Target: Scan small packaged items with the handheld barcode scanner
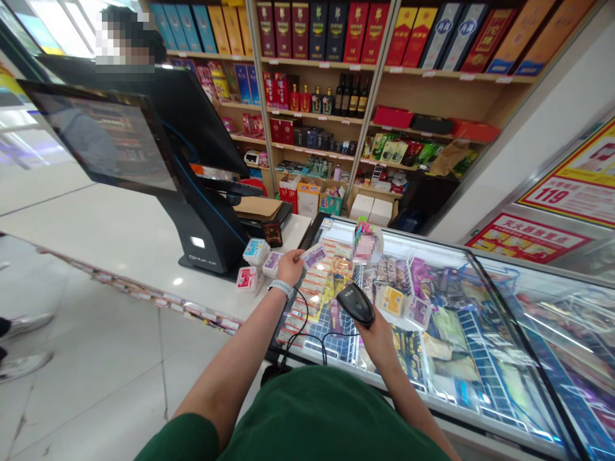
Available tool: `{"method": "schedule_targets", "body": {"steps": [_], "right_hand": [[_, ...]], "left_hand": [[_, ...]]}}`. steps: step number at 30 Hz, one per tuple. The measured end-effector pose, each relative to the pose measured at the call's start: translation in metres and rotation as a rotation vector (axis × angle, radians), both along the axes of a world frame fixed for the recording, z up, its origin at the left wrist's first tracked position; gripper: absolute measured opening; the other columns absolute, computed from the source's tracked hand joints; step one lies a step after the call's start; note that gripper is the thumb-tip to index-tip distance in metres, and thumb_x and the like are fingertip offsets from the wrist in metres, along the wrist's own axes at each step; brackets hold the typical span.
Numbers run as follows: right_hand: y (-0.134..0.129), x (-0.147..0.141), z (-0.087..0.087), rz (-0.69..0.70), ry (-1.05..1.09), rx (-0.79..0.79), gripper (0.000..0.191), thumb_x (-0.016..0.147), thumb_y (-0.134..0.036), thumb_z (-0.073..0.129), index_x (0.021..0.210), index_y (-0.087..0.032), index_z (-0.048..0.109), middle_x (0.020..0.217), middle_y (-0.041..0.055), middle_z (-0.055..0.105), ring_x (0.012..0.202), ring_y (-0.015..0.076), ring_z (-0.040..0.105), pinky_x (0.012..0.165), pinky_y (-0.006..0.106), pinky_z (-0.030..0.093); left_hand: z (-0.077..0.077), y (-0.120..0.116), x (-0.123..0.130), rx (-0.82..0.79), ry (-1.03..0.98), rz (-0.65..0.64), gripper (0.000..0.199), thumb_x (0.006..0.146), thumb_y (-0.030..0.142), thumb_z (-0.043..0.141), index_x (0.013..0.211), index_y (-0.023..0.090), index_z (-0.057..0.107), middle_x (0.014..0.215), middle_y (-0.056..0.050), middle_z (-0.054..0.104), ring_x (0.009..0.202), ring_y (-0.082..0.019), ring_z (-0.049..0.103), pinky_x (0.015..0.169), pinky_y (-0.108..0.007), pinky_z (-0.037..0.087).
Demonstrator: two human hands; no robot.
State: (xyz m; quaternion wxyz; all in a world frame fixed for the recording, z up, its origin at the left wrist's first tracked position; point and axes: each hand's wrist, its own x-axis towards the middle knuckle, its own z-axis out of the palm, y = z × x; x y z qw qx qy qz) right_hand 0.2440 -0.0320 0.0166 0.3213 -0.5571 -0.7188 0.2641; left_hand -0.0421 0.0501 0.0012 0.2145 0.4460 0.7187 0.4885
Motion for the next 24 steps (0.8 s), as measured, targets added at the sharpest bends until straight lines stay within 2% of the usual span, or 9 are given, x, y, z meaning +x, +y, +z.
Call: {"method": "schedule_targets", "body": {"steps": [10,17,24], "right_hand": [[0.000,0.000,0.001,-0.008,-0.018,-0.008,0.030,0.076,-0.029,0.056,0.104,-0.018,0.062,0.093,0.0071,0.071,0.087,0.0249,0.066,0.074,0.033,0.050],[0.000,0.000,0.001,-0.012,-0.006,-0.003,0.032,0.076,-0.028,0.056,0.106,-0.018,0.062,0.096,0.0074,0.071,0.089,0.0249,0.066,0.075,0.033,0.051],[0.001,0.001,0.000,-0.016,0.009,-0.001,0.031,0.075,-0.029,0.058,0.104,-0.019,0.062,0.093,0.0063,0.071,0.086,0.0243,0.067,0.075,0.032,0.051]], "left_hand": [[0.014,-0.004,0.004,-0.014,0.003,0.001,0.033,0.072,0.012,0.060,0.104,0.013,0.070,0.089,-0.007,0.072,0.078,-0.016,0.065,0.078,-0.026,0.050],[0.013,-0.004,0.003,-0.023,0.034,-0.003,0.032,0.072,0.011,0.059,0.102,0.014,0.070,0.091,-0.007,0.073,0.081,-0.017,0.065,0.079,-0.026,0.049],[0.011,-0.004,0.007,-0.022,-0.030,-0.004,0.031,0.072,0.010,0.059,0.100,0.014,0.070,0.093,-0.007,0.073,0.082,-0.016,0.065,0.080,-0.025,0.050]]}}
